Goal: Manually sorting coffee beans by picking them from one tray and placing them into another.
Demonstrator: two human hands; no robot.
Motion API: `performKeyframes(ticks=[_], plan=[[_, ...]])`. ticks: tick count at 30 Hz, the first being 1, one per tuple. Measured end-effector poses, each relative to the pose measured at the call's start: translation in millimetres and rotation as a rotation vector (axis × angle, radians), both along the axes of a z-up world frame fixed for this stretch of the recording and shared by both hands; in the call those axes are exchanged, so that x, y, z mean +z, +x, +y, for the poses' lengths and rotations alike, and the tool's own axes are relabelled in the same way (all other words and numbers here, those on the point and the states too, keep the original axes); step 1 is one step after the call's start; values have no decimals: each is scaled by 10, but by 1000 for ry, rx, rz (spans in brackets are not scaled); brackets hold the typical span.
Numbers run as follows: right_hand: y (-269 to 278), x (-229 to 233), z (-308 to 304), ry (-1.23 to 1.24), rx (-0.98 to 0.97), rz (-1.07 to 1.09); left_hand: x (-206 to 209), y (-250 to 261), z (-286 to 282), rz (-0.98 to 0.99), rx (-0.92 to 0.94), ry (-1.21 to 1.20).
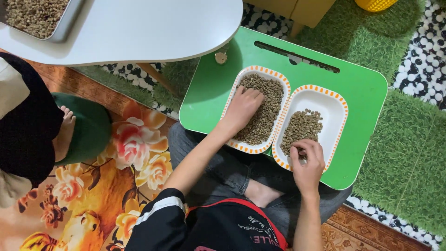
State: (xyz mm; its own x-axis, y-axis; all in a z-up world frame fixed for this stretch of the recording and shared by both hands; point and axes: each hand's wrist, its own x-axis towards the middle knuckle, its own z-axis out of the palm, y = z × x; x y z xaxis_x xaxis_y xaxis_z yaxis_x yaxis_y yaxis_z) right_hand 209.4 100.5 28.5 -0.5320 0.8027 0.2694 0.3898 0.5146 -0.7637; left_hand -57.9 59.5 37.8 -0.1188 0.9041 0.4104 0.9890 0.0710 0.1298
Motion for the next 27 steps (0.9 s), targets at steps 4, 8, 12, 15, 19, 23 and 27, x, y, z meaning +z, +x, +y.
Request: performKeyframes(ticks=[4, 8, 12, 15, 19, 23, 27], plan=[[-7, -9, 0, 28, 5, -23, 116, 17, -39, 13, -19, 28], [-23, 10, -12, 38, 14, -27, 87, 19, -33, 56, -5, 38], [-16, -8, -15, 38, 23, -28, 100, 31, -57, 37, -19, 20], [-5, -36, -7, 54, 24, -30, 72, 35, -71, 44, -11, 13], [-15, -7, -18, 68, 28, -31, 64, 64, -117, 0, -37, -15], [-11, -13, -19, 55, 31, -28, -188, 225, -132, -154, -125, 38], [-5, -54, -20, 72, 36, -19, -62, 594, -297, -230, -196, 89]])
